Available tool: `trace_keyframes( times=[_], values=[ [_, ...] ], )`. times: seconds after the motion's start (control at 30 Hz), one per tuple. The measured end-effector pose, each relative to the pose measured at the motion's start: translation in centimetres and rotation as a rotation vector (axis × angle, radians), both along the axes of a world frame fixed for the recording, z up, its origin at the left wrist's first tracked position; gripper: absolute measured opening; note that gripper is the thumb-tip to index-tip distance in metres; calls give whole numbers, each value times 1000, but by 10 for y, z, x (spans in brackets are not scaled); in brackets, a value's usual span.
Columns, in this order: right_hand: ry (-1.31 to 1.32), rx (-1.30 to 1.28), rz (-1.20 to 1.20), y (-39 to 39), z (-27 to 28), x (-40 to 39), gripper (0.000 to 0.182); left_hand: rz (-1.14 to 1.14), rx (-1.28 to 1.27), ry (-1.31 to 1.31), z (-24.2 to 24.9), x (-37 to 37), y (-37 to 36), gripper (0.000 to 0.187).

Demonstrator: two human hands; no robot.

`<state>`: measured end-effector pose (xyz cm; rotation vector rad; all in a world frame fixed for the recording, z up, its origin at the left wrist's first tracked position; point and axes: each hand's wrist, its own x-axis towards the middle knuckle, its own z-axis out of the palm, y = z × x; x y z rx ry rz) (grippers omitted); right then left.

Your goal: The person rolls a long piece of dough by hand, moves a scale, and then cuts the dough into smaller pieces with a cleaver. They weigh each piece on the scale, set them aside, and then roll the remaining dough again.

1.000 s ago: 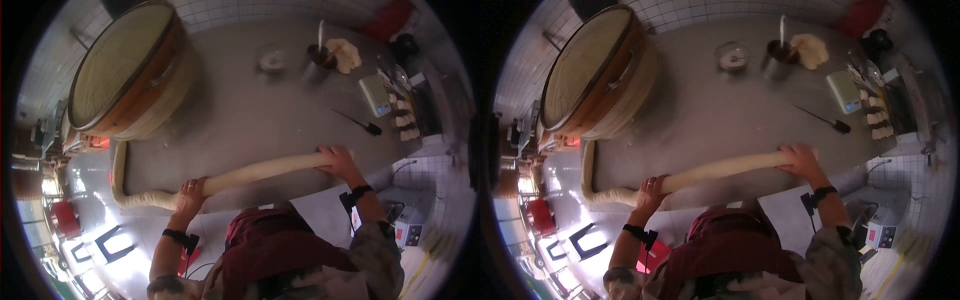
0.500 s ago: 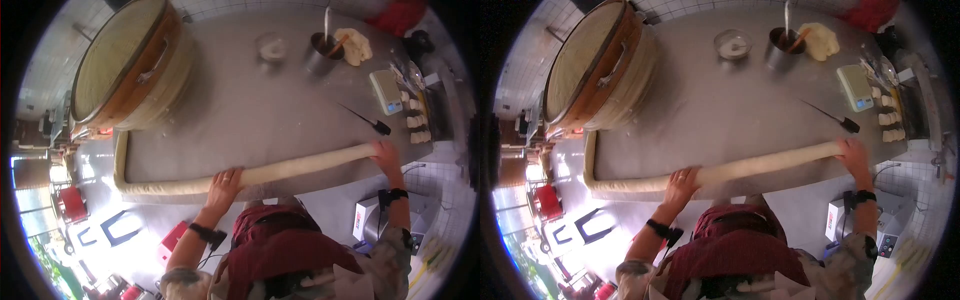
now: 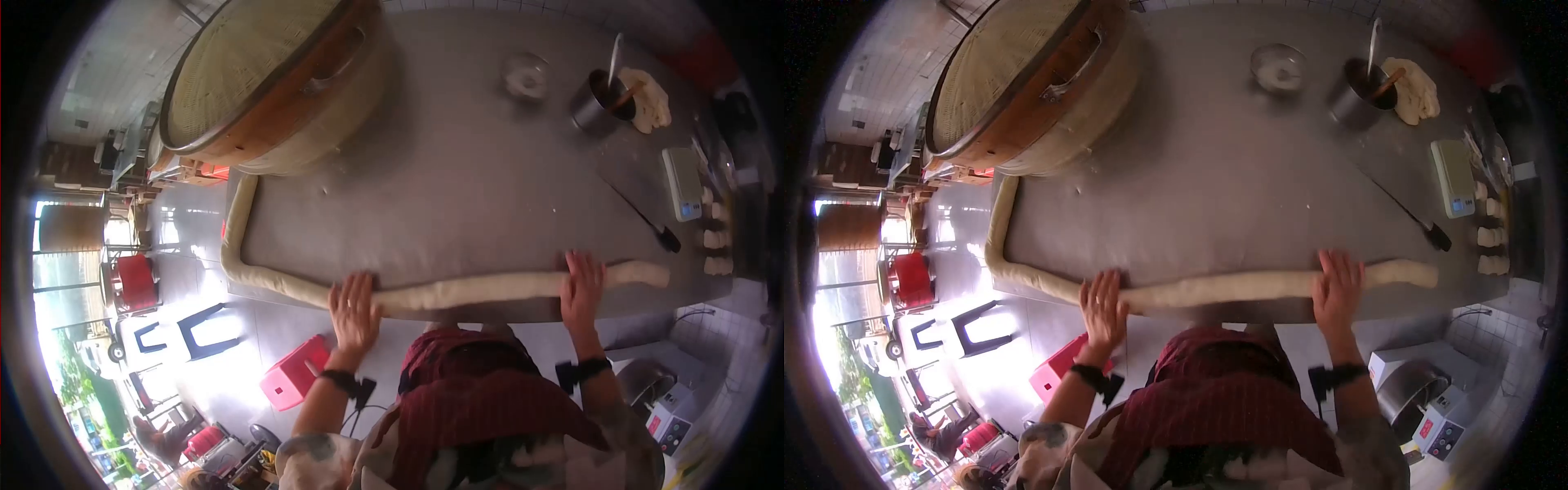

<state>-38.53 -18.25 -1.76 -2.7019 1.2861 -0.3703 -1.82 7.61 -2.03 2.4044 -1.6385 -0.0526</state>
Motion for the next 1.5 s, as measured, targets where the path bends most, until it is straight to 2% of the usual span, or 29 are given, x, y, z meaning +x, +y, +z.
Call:
trace_keyframes(
  times=[0.07,0.1,0.17,0.27,0.33,0.4,0.47,0.53,0.6,0.63,0.67,0.73,0.77,0.87,0.97,1.03,1.07,1.1,1.13,1.17,1.2,1.23,1.33,1.37,1.43,1.5],
  values=[
    [0,-35,-49,33,-9,-17,49,39,60,14,5,-18,16,53],
    [3,-84,-77,37,-10,-22,49,26,51,22,2,-12,2,53],
    [18,-95,-116,9,-14,-9,48,-15,69,-106,-4,8,-42,54],
    [-106,25,-330,-44,-2,31,46,105,-112,73,2,37,-129,50],
    [-23,-71,-329,-71,3,43,45,116,-160,107,1,39,-149,50],
    [58,-149,-307,-78,3,57,45,78,-95,67,-1,33,-140,50],
    [38,-159,-19,-58,-3,87,47,9,-35,63,4,14,-120,51],
    [-72,66,199,-11,13,126,47,-87,34,101,2,-13,-85,53],
    [-44,151,120,40,28,131,45,-149,32,99,-4,-28,-51,58],
    [-49,110,178,59,26,113,43,-196,-61,169,-2,-31,-35,61],
    [-55,71,241,65,20,95,41,-230,-4,125,-7,-33,-25,62],
    [-42,28,257,62,13,94,41,-219,62,164,-8,-35,-39,61],
    [-6,-6,230,67,10,95,41,-205,16,144,-10,-32,-59,58],
    [4,-47,111,18,15,155,43,-135,-49,138,5,-14,-135,54],
    [-116,-78,93,1,25,200,45,-65,-143,144,3,-7,-151,53],
    [31,107,260,20,19,207,45,-74,-135,95,3,5,-125,53],
    [28,112,255,32,15,199,45,-82,-122,48,4,18,-103,53],
    [-13,130,356,47,10,181,47,-31,-119,39,-2,40,-74,53],
    [-46,146,453,60,8,164,49,49,-36,88,1,65,-48,54],
    [-30,150,439,73,8,152,49,97,1,13,-7,92,-20,53],
    [-54,147,470,85,9,145,51,156,153,-77,-2,108,1,51],
    [-84,142,500,92,9,144,53,83,62,-16,-5,118,22,49],
    [18,186,371,56,20,184,55,4,83,-67,-6,132,6,49],
    [-10,122,284,44,19,201,55,-2,90,-57,-7,138,-11,49],
    [-39,42,195,18,17,227,55,265,-93,-39,-6,151,-54,51],
    [-149,-74,131,4,18,238,54,280,-42,4,-1,151,-63,51]
  ],
)
